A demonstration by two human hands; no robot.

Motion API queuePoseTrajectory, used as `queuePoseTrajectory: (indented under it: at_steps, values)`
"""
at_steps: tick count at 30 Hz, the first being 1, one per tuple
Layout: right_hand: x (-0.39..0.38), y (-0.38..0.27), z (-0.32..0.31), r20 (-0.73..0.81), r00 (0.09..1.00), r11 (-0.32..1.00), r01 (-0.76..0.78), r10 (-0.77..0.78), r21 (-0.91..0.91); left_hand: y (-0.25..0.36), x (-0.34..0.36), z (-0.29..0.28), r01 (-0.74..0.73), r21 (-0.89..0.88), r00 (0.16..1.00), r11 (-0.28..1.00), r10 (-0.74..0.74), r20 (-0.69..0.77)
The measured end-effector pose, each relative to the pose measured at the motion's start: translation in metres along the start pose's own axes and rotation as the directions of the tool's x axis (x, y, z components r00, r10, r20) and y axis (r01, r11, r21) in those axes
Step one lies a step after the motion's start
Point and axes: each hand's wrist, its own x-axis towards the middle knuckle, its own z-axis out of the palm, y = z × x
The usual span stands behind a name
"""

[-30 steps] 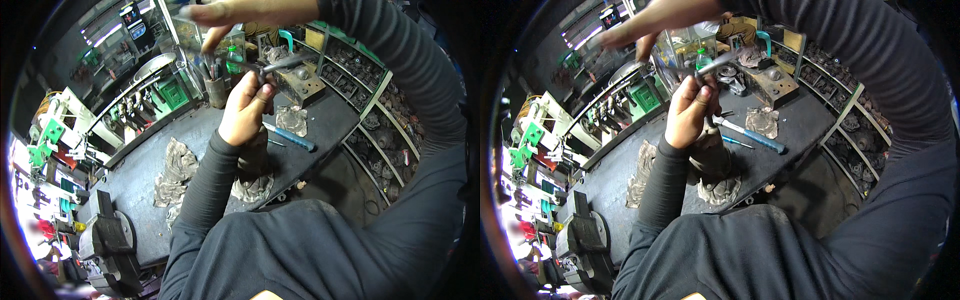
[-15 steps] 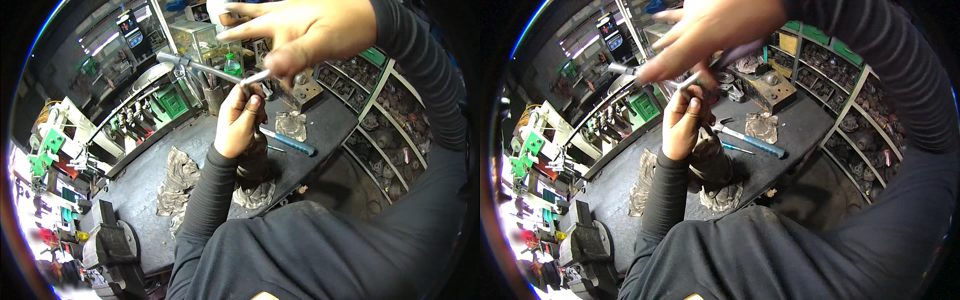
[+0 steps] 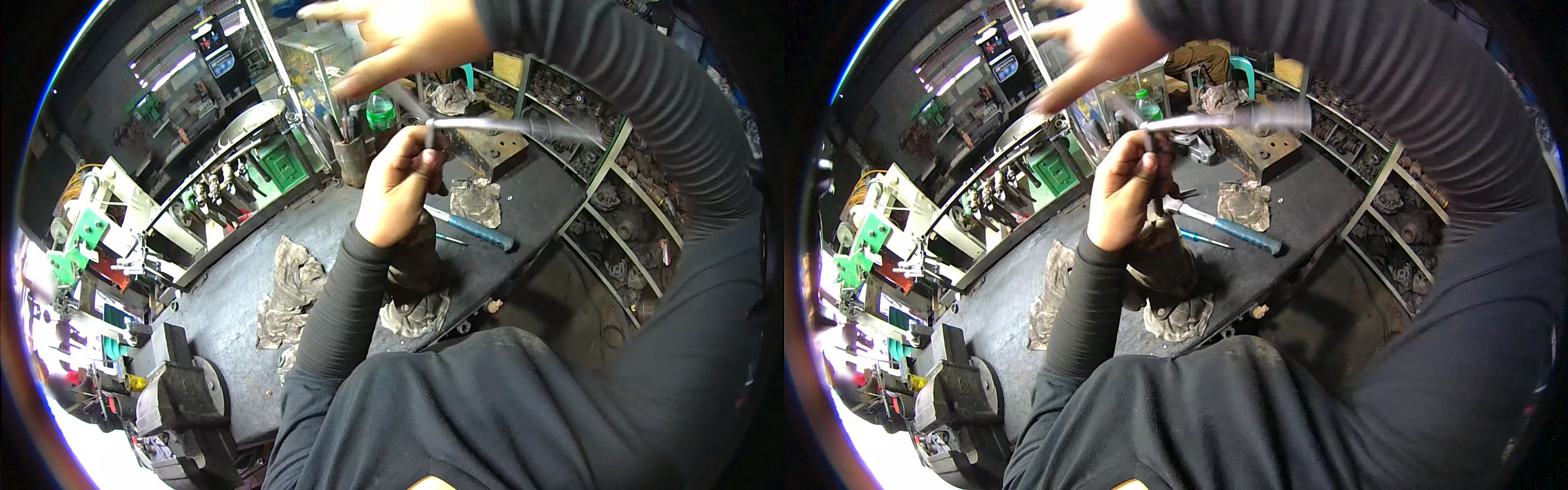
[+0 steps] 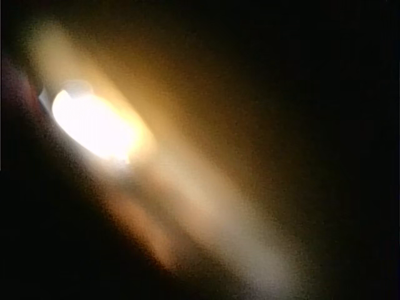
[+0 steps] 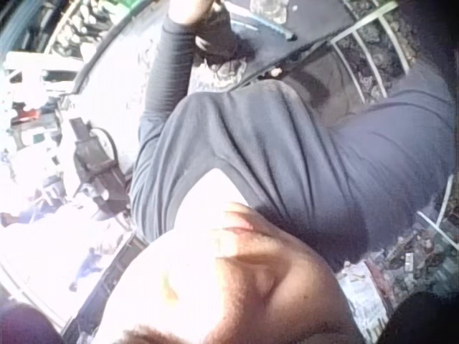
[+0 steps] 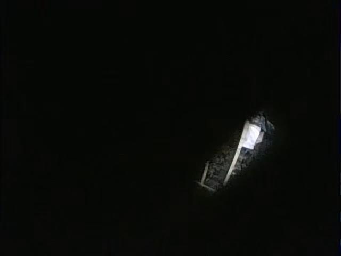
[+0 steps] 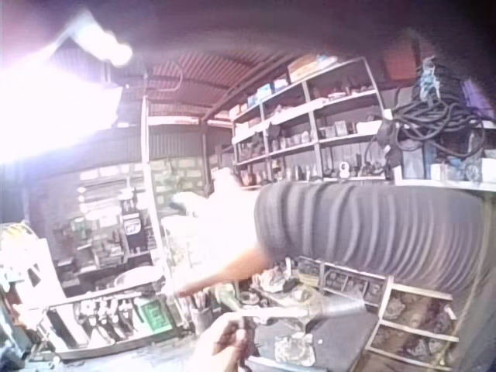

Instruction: The person disassembles a cylindrical mechanical component on a workbench. They use a hammer and a blue-handled screwdriver to remove fasteners, then use a T-handle wrench to loosen and remove a bolt. The person removes a small metal pin and places it on the bench.

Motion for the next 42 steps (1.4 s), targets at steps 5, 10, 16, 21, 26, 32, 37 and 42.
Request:
queuePoseTrajectory:
  at_steps: [5, 10, 16, 21, 26, 32, 37, 42]
  values:
    - [-0.002, 0.006, -0.085, 0.302, 0.939, 0.691, -0.108, -0.166, 0.715, 0.003, -0.004, -0.012, -0.026, -0.084, 0.997, 0.996, 0.02, -0.073]
    - [-0.022, -0.022, -0.012, 0.193, 0.98, 0.774, -0.162, 0.052, 0.612, 0.0, -0.003, -0.005, -0.036, -0.169, 0.998, 0.985, 0.028, -0.048]
    - [-0.012, -0.038, -0.017, 0.081, 0.985, 0.903, -0.171, 0.152, 0.393, 0.015, -0.005, -0.015, -0.181, -0.255, 0.983, 0.95, 0.186, -0.006]
    - [-0.003, -0.061, -0.021, 0.081, 0.97, 0.893, -0.241, 0.227, 0.38, 0.038, -0.034, -0.022, -0.132, -0.181, 0.991, 0.975, 0.13, -0.028]
    - [0.012, -0.075, -0.018, 0.115, 0.968, 0.882, -0.251, 0.224, 0.399, 0.03, -0.046, -0.027, -0.1, -0.238, 0.994, 0.966, 0.087, -0.064]
    - [0.007, -0.075, -0.042, 0.164, 0.97, 0.843, -0.239, 0.181, 0.482, 0.024, -0.049, -0.028, -0.089, -0.268, 0.995, 0.959, 0.073, -0.071]
    - [0.003, -0.086, -0.008, 0.024, 0.971, 0.886, -0.228, 0.239, 0.403, 0.02, -0.047, -0.029, -0.099, -0.286, 0.995, 0.953, 0.092, -0.039]
    - [0.002, -0.083, -0.01, -0.072, 0.976, 0.882, -0.153, 0.206, 0.445, 0.024, -0.05, -0.027, -0.115, -0.216, 0.991, 0.97, 0.096, -0.094]
